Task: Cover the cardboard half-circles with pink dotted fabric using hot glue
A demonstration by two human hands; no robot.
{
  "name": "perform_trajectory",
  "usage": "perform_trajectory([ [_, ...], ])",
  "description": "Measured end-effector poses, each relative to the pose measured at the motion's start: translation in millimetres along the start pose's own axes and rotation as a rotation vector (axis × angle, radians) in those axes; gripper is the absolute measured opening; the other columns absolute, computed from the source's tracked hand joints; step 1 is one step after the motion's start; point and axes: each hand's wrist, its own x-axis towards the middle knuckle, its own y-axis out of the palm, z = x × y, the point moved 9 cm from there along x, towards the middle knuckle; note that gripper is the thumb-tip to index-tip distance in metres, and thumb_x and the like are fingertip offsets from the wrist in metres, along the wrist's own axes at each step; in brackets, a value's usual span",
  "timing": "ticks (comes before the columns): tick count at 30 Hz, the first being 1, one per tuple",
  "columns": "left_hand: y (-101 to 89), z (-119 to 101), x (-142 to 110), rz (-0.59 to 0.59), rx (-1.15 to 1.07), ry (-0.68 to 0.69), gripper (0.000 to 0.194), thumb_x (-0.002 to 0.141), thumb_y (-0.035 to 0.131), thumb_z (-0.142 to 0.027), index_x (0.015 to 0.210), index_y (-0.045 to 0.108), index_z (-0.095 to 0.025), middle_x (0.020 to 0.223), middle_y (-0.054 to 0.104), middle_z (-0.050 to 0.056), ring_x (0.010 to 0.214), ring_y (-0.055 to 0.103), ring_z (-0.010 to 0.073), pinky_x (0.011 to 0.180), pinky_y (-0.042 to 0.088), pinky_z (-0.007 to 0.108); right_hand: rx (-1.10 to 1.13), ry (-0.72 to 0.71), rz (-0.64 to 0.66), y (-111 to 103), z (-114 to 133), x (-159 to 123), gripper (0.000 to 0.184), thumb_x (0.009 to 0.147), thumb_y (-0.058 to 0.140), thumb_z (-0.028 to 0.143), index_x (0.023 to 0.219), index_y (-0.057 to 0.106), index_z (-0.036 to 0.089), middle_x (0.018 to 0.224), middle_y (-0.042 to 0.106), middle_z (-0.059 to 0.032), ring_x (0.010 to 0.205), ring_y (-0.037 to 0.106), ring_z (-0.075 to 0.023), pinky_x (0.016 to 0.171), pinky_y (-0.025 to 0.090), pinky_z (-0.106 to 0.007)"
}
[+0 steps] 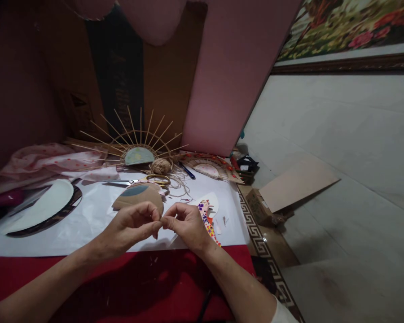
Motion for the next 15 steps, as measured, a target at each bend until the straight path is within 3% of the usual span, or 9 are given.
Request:
perform_trajectory([
  [5,4.0,2.0,-0.4,0.065,-0.102,-0.018,0.019,0.084,0.062,-0.031,0.077,0.052,-0.017,0.067,0.055,-0.003,0.061,0.050,0.0099,0.057,0.040,0.024,0.102,0.026,-0.020,-1.1,-4.8,1.9,0.023,0.064,0.081,0.035,0.061,0.067,0.017,0.058,0.061,0.0020,0.050,0.048,-0.0092,0.050,0.037,-0.023],
  [10,1.5,-4.8,5.6,0.098,-0.237,0.077,0.015,0.087,0.057,-0.029,0.079,0.053,-0.018,0.075,0.057,0.000,0.069,0.058,0.0146,0.065,0.046,0.030,0.232,0.082,-0.024,-1.9,-10.0,4.6,0.025,0.070,0.076,0.039,0.063,0.068,0.016,0.061,0.065,-0.0005,0.049,0.049,-0.0085,0.049,0.037,-0.022],
  [12,-13.4,-10.5,9.0,0.007,-0.177,0.127,0.015,0.089,0.055,-0.029,0.079,0.052,-0.019,0.075,0.057,0.000,0.069,0.057,0.0148,0.065,0.045,0.029,0.230,0.094,-0.021,-0.8,-9.8,3.8,0.024,0.075,0.071,0.039,0.070,0.069,0.016,0.066,0.066,-0.0019,0.052,0.051,-0.0091,0.049,0.038,-0.021],
  [15,-56.1,-25.3,10.1,-0.261,0.095,0.207,0.019,0.091,0.049,-0.033,0.077,0.051,-0.020,0.072,0.056,0.000,0.070,0.054,0.0149,0.068,0.044,0.028,0.241,0.079,-0.016,1.9,-9.3,2.5,0.021,0.081,0.060,0.035,0.076,0.066,0.015,0.071,0.066,-0.0037,0.062,0.055,-0.0121,0.051,0.039,-0.022],
])
